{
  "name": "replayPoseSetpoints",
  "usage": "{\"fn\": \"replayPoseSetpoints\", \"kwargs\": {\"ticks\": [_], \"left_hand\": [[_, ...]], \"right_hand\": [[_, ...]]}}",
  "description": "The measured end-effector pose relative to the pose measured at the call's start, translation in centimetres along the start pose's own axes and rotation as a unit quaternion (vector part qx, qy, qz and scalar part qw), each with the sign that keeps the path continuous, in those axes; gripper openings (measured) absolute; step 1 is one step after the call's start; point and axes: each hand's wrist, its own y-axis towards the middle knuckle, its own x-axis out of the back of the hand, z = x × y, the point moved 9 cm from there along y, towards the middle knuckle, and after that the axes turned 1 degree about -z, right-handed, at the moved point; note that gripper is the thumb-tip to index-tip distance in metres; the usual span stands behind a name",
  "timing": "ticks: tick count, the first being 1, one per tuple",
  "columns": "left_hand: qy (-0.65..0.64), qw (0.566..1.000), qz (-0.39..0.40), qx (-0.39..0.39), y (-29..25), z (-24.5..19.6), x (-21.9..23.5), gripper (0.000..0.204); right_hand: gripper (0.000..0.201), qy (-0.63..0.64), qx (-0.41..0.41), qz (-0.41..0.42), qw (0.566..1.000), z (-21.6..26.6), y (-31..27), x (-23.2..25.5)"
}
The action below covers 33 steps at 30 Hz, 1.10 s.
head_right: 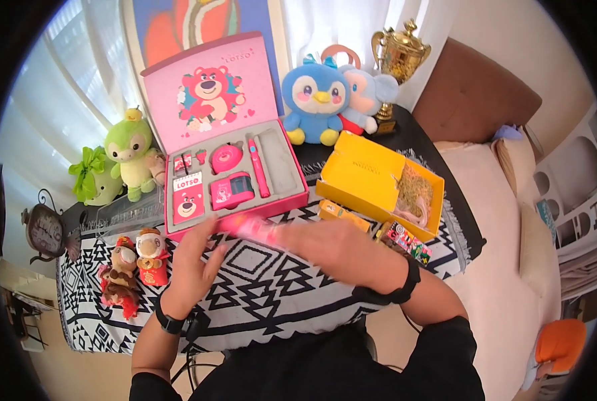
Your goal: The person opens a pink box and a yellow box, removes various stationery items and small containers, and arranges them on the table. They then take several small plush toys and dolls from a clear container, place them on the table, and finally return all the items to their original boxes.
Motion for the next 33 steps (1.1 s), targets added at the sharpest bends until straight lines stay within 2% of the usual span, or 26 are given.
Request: {"fn": "replayPoseSetpoints", "kwargs": {"ticks": [1,2,3,4,6,7,9,10,11,13,17,20,23,25,26,28,31,33], "left_hand": [[0.055,0.997,-0.049,-0.002,0.6,0.5,0.5,0.059],[0.085,0.996,-0.031,-0.006,0.7,1.5,-0.4,0.069],[0.134,0.991,0.005,-0.004,0.8,2.1,-1.4,0.071],[0.164,0.986,0.022,-0.005,1.0,2.4,-2.2,0.072],[0.213,0.975,0.064,0.007,0.8,3.3,-3.9,0.078],[0.216,0.974,0.061,0.006,0.7,3.3,-4.0,0.078],[0.228,0.970,0.085,0.022,0.7,3.6,-4.6,0.082],[0.224,0.971,0.084,0.019,0.6,3.7,-4.5,0.085],[0.225,0.970,0.083,0.022,0.6,3.7,-4.4,0.085],[0.217,0.972,0.089,0.017,0.6,3.7,-4.4,0.085],[0.210,0.973,0.092,0.018,0.6,3.6,-4.5,0.085],[0.220,0.971,0.095,0.021,0.7,3.5,-4.4,0.087],[0.219,0.971,0.097,0.025,0.6,3.6,-4.3,0.089],[0.215,0.971,0.102,0.022,0.6,3.5,-4.3,0.090],[0.215,0.971,0.101,0.025,0.5,3.5,-4.3,0.090],[0.211,0.972,0.104,0.022,0.5,3.5,-4.3,0.091],[0.214,0.971,0.107,0.023,0.5,3.5,-4.4,0.091],[0.211,0.971,0.107,0.021,0.5,3.4,-4.3,0.091]], "right_hand": [[0.042,-0.073,-0.027,-0.008,0.997,-1.0,1.3,0.9],[0.038,-0.134,-0.029,-0.023,0.990,-2.2,2.1,1.2],[0.034,-0.194,-0.032,-0.039,0.980,-3.6,2.7,1.0],[0.034,-0.199,-0.026,-0.041,0.979,-4.5,3.5,0.7],[0.027,-0.253,-0.060,0.032,0.965,-7.3,5.2,-1.6],[0.027,-0.255,-0.057,0.029,0.965,-8.3,5.7,-2.4],[0.021,-0.341,-0.013,0.040,0.939,-9.3,6.7,-4.3],[0.020,-0.349,-0.006,0.075,0.934,-9.7,7.2,-5.4],[0.020,-0.347,-0.004,0.075,0.935,-9.8,7.4,-6.0],[0.018,-0.413,0.001,0.132,0.901,-10.5,7.5,-8.1],[0.017,-0.410,-0.004,0.133,0.902,-11.0,8.0,-8.9],[0.016,-0.382,-0.016,0.163,0.910,-12.5,8.2,-9.1],[0.023,-0.345,0.024,0.196,0.917,-12.3,8.4,-9.2],[0.046,-0.275,-0.025,0.262,0.925,-11.7,8.6,-8.5],[0.046,-0.273,-0.022,0.263,0.925,-12.1,8.3,-8.9],[0.052,-0.262,-0.065,0.284,0.920,-13.9,7.2,-10.0],[0.056,-0.215,-0.112,0.285,0.927,-14.1,7.3,-9.2],[0.056,-0.199,-0.115,0.276,0.933,-14.4,6.9,-9.3]]}}
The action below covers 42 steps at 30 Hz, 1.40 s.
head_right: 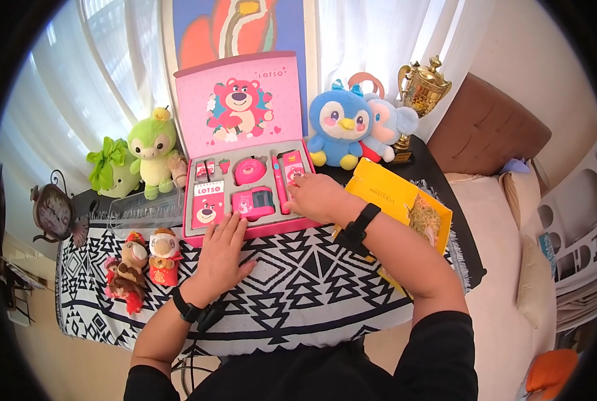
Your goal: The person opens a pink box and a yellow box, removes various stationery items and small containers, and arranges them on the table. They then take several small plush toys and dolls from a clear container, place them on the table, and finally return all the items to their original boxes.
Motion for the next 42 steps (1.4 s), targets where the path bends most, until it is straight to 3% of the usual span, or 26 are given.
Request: {"fn": "replayPoseSetpoints", "kwargs": {"ticks": [2,4,8,10,14,15,17,19,22,24,29,31,32,33,34,36,38,40,42], "left_hand": [[-0.003,1.000,-0.003,0.003,0.1,0.0,0.1,0.090],[-0.027,0.999,-0.017,-0.003,0.1,0.2,0.3,0.089],[-0.136,0.986,-0.094,0.000,-1.5,1.3,2.9,0.072],[-0.094,0.987,-0.126,0.021,-3.6,2.3,4.9,0.062],[0.023,0.959,-0.172,0.222,-9.7,8.9,7.7,0.053],[0.025,0.958,-0.174,0.226,-10.6,9.5,8.0,0.053],[0.032,0.943,-0.133,0.304,-12.7,11.3,7.6,0.057],[0.023,0.940,-0.121,0.318,-13.3,12.3,6.7,0.060],[0.016,0.938,-0.124,0.323,-13.1,13.9,5.6,0.072],[0.012,0.929,-0.077,0.362,-12.7,14.5,4.9,0.079],[-0.015,0.927,-0.139,0.349,-12.6,13.7,5.6,0.079],[-0.056,0.926,-0.214,0.306,-12.9,11.3,8.0,0.079],[-0.056,0.926,-0.213,0.308,-12.9,10.7,8.6,0.079],[-0.058,0.927,-0.243,0.278,-12.9,9.7,9.7,0.080],[-0.059,0.928,-0.274,0.247,-12.9,9.1,10.5,0.081],[-0.059,0.931,-0.283,0.223,-12.7,9.1,11.0,0.084],[-0.045,0.931,-0.297,0.210,-12.5,9.6,12.0,0.087],[-0.028,0.933,-0.303,0.192,-12.1,10.5,12.8,0.089],[-0.023,0.932,-0.318,0.172,-11.6,11.3,13.9,0.090]], "right_hand": [[0.056,0.015,0.006,-0.006,1.000,-0.4,-0.3,-0.9],[0.052,-0.005,0.025,-0.088,0.996,-0.1,-0.7,-0.8],[0.052,-0.019,-0.006,-0.066,0.998,0.2,-1.1,-0.7],[0.053,0.002,-0.012,-0.051,0.999,0.1,-1.1,-0.5],[0.056,0.005,-0.040,-0.028,0.999,0.4,-0.8,0.3],[0.050,-0.008,-0.028,-0.062,0.998,0.9,-0.5,0.8],[0.045,0.010,-0.007,-0.083,0.996,3.0,0.0,2.3],[0.031,0.038,0.054,-0.169,0.983,6.3,0.5,3.9],[0.034,0.120,0.108,-0.121,0.979,11.2,2.0,3.9],[0.035,0.148,0.142,-0.125,0.971,14.1,3.3,4.3],[0.041,0.246,0.172,-0.142,0.943,19.2,6.7,5.2],[0.069,0.348,0.110,-0.111,0.924,19.6,8.5,4.6],[0.083,0.397,0.079,-0.094,0.909,19.7,9.4,4.2],[0.099,0.512,0.080,-0.055,0.854,20.3,11.0,2.9],[0.099,0.513,0.082,-0.054,0.853,20.5,11.8,2.3],[0.094,0.605,0.135,-0.009,0.784,22.7,12.5,3.8],[0.089,0.625,0.139,-0.001,0.768,23.4,13.4,5.3],[0.085,0.690,0.142,0.039,0.709,24.1,14.3,6.7],[0.083,0.658,0.152,0.031,0.737,24.0,15.9,7.8]]}}
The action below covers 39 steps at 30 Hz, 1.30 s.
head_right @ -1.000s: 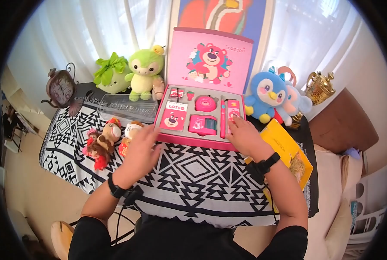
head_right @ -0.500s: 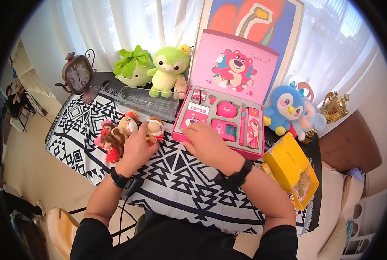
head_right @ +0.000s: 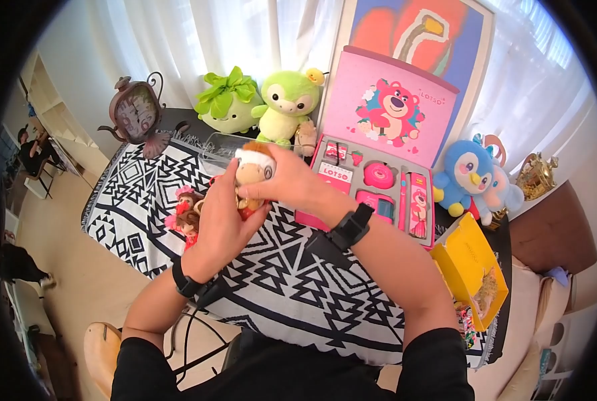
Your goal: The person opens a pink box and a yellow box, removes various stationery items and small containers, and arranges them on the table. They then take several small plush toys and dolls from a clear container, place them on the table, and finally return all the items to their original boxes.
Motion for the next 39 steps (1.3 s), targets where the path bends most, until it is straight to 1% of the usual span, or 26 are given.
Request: {"fn": "replayPoseSetpoints", "kwargs": {"ticks": [1,2,3,4,5,6,8,9,10,11,15,16,18,19,21,22,24,26,28,29,30,32,33,34,38,39], "left_hand": [[-0.009,1.000,-0.009,-0.016,0.7,0.3,0.3,0.093],[-0.050,0.998,0.026,0.009,1.6,1.1,0.4,0.094],[-0.034,0.998,0.049,0.019,2.3,2.5,0.5,0.094],[-0.020,0.997,0.073,0.030,2.9,4.0,0.7,0.095],[0.011,0.992,0.109,0.054,3.4,5.6,1.3,0.087],[0.015,0.989,0.129,0.070,3.9,7.7,1.5,0.075],[0.086,0.957,0.247,0.122,3.1,11.6,0.7,0.071],[0.088,0.958,0.246,0.121,3.5,12.2,0.9,0.071],[0.068,0.917,0.342,0.193,2.2,13.8,-0.2,0.073],[0.045,0.861,0.434,0.263,0.5,15.0,-1.2,0.075],[0.003,0.843,0.478,0.248,-0.3,15.5,-3.0,0.072],[-0.023,0.839,0.483,0.250,-0.4,15.4,-3.4,0.076],[-0.074,0.829,0.493,0.253,-0.7,15.0,-4.3,0.084],[-0.074,0.828,0.495,0.254,-0.9,14.8,-4.5,0.084],[-0.008,0.852,0.455,0.259,-0.7,14.7,-4.3,0.079],[-0.008,0.852,0.455,0.260,-0.6,14.2,-4.3,0.079],[0.025,0.851,0.484,0.201,-0.4,12.6,-4.4,0.073],[0.035,0.849,0.490,0.195,-0.2,12.4,-4.3,0.067],[-0.016,0.870,0.438,0.223,1.0,11.9,-2.9,0.065],[-0.067,0.870,0.414,0.260,1.5,12.0,-2.5,0.062],[-0.170,0.873,0.380,0.255,2.1,11.6,-2.0,0.061],[-0.319,0.827,0.358,0.293,3.3,11.5,-1.7,0.060],[-0.351,0.816,0.333,0.317,4.2,10.9,-0.9,0.059],[-0.369,0.824,0.298,0.308,5.2,11.3,-0.5,0.062],[-0.339,0.902,0.146,0.222,9.2,13.6,-0.2,0.070],[-0.317,0.916,0.135,0.204,9.9,13.8,-0.6,0.068]], "right_hand": [[0.081,-0.045,0.022,-0.025,0.998,0.5,0.9,0.6],[0.079,-0.090,0.043,-0.052,0.994,1.0,1.6,1.3],[0.079,-0.087,0.045,-0.056,0.994,1.5,2.4,1.6],[0.077,-0.203,0.082,-0.103,0.970,2.9,2.8,2.5],[0.076,-0.318,0.116,-0.149,0.929,4.2,3.0,3.4],[0.076,-0.317,0.114,-0.155,0.929,4.0,3.7,4.4],[0.074,-0.297,0.150,-0.134,0.934,3.3,4.9,5.5],[0.074,-0.327,0.151,-0.143,0.922,2.8,5.3,5.8],[0.074,-0.326,0.153,-0.143,0.922,1.9,5.7,6.1],[0.072,-0.344,0.139,-0.135,0.919,0.8,6.1,6.1],[0.068,-0.413,0.093,-0.122,0.898,-2.9,6.9,6.5],[0.068,-0.446,0.078,-0.106,0.885,-3.9,7.2,6.4],[0.068,-0.434,0.069,-0.096,0.893,-5.2,7.2,6.2],[0.069,-0.423,0.061,-0.087,0.900,-5.9,7.2,6.1],[0.069,-0.422,0.064,-0.098,0.899,-5.6,7.0,6.2],[0.069,-0.423,0.070,-0.108,0.897,-5.4,6.9,6.3],[0.068,-0.422,0.056,-0.100,0.900,-5.9,6.8,6.6],[0.067,-0.421,0.042,-0.098,0.901,-6.1,6.7,7.2],[0.066,-0.393,0.039,-0.111,0.912,-6.2,6.6,7.9],[0.065,-0.383,0.040,-0.118,0.915,-6.3,6.6,8.3],[0.065,-0.379,0.035,-0.123,0.916,-6.7,6.6,8.6],[0.065,-0.410,0.034,-0.111,0.905,-7.1,6.8,8.5],[0.065,-0.407,0.031,-0.115,0.905,-7.3,6.7,8.5],[0.065,-0.412,0.045,-0.106,0.904,-7.2,6.8,8.1],[0.067,-0.408,0.067,-0.093,0.906,-7.3,7.0,8.0],[0.067,-0.408,0.067,-0.094,0.906,-7.1,6.9,8.0]]}}
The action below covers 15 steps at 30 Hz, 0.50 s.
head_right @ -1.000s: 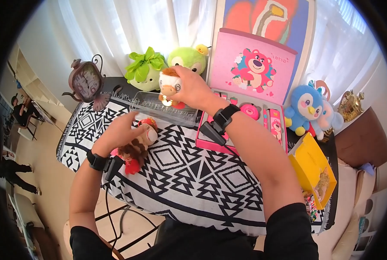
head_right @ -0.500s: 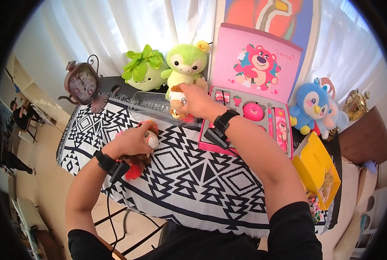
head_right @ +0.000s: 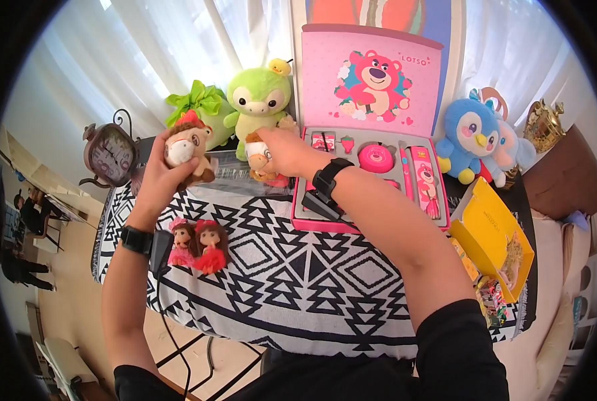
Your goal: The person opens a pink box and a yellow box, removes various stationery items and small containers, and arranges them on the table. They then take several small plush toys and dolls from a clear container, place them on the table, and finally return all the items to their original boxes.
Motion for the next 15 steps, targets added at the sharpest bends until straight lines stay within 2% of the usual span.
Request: {"fn": "replayPoseSetpoints", "kwargs": {"ticks": [1,3,4,7,8,12,15], "left_hand": [[0.025,0.999,-0.010,-0.020,0.7,-0.1,-0.3,0.066],[0.070,0.997,-0.022,0.012,1.9,1.5,-1.3,0.065],[0.142,0.989,-0.021,-0.034,2.9,3.3,-1.3,0.067],[0.244,0.967,-0.008,-0.076,3.6,3.7,-3.8,0.069],[0.268,0.962,0.003,-0.059,3.5,3.6,-4.7,0.067],[0.315,0.945,0.066,-0.065,4.1,6.2,-6.5,0.069],[0.329,0.938,0.086,-0.062,4.2,6.5,-6.8,0.068]], "right_hand": [[0.068,0.001,-0.009,0.006,1.000,0.0,-0.1,0.0],[0.069,0.001,-0.018,0.010,1.000,0.0,-0.3,0.1],[0.069,0.011,-0.012,0.008,1.000,0.1,-0.4,0.2],[0.068,0.014,-0.017,0.006,1.000,-0.1,-0.4,0.0],[0.067,0.013,-0.011,-0.001,1.000,-0.1,-0.4,0.0],[0.065,0.011,-0.031,0.016,0.999,-0.1,-0.6,0.2],[0.065,0.003,-0.025,0.004,1.000,-0.2,-0.5,0.2]]}}
